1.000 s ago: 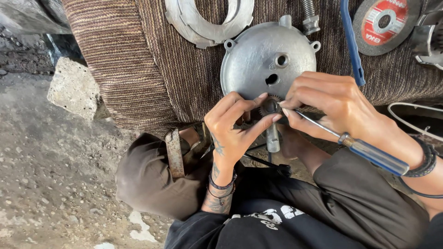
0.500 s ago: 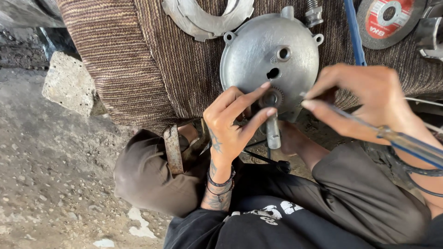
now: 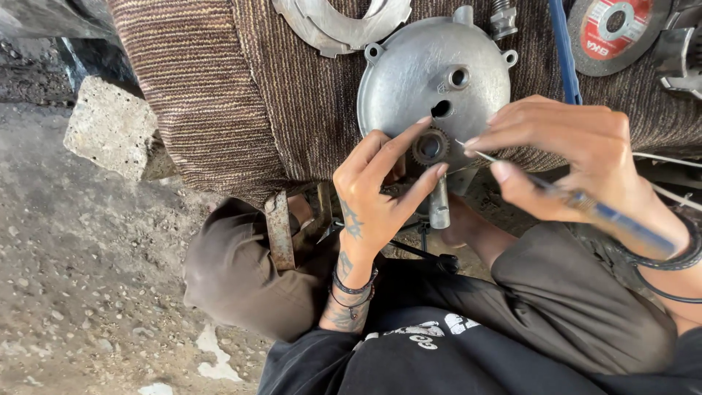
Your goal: Cleaning and inspecting a motorcycle gear using a screwdriver and a file
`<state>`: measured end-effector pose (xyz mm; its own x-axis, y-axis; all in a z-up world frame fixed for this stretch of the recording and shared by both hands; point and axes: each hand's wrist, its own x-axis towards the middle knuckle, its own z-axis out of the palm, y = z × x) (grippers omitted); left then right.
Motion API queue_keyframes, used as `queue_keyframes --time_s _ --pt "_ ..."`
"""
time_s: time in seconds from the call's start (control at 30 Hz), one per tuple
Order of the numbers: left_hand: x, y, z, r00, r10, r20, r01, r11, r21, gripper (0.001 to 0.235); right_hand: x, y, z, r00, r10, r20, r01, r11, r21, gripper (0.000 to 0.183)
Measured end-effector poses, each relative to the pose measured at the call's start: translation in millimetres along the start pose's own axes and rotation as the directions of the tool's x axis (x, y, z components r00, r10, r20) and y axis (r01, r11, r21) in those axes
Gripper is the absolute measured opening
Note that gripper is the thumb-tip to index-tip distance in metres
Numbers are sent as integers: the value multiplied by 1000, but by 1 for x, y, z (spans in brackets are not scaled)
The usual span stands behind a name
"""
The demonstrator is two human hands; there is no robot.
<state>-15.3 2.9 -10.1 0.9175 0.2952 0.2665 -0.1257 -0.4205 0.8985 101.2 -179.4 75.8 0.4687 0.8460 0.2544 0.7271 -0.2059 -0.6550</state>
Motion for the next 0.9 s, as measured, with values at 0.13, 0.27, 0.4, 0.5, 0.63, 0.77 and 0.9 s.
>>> queue_keyframes --time_s 0.13,0.27,0.4,0.5,0.63,0.77,0.9 --pt "4 3 -2 1000 -16 -3 16 1000 -22 40 -4 -1 8 996 91 -21 -90 994 69 14" --pt "5 2 -3 1000 8 1 -8 1000 -17 34 5 -2 10 997 73 -19 -71 993 97 11" --pt "7 2 -3 1000 8 6 -8 999 -40 32 -1 7 15 1000 -3 -31 5 998 66 13" --pt "7 2 -3 1000 -1 10 1 999 -45 33 -4 7 16 999 -22 -34 22 1000 21 10" --pt "7 2 -3 1000 8 6 -8 999 -48 33 -1 4 16 996 -81 -46 83 996 41 10" --pt "7 1 -3 1000 6 12 -6 999 -53 34 2 3 15 995 -90 -31 90 996 10 11" --pt "6 1 -3 1000 -15 17 16 998 -63 36 0 4 15 994 -99 -39 98 995 -22 12"
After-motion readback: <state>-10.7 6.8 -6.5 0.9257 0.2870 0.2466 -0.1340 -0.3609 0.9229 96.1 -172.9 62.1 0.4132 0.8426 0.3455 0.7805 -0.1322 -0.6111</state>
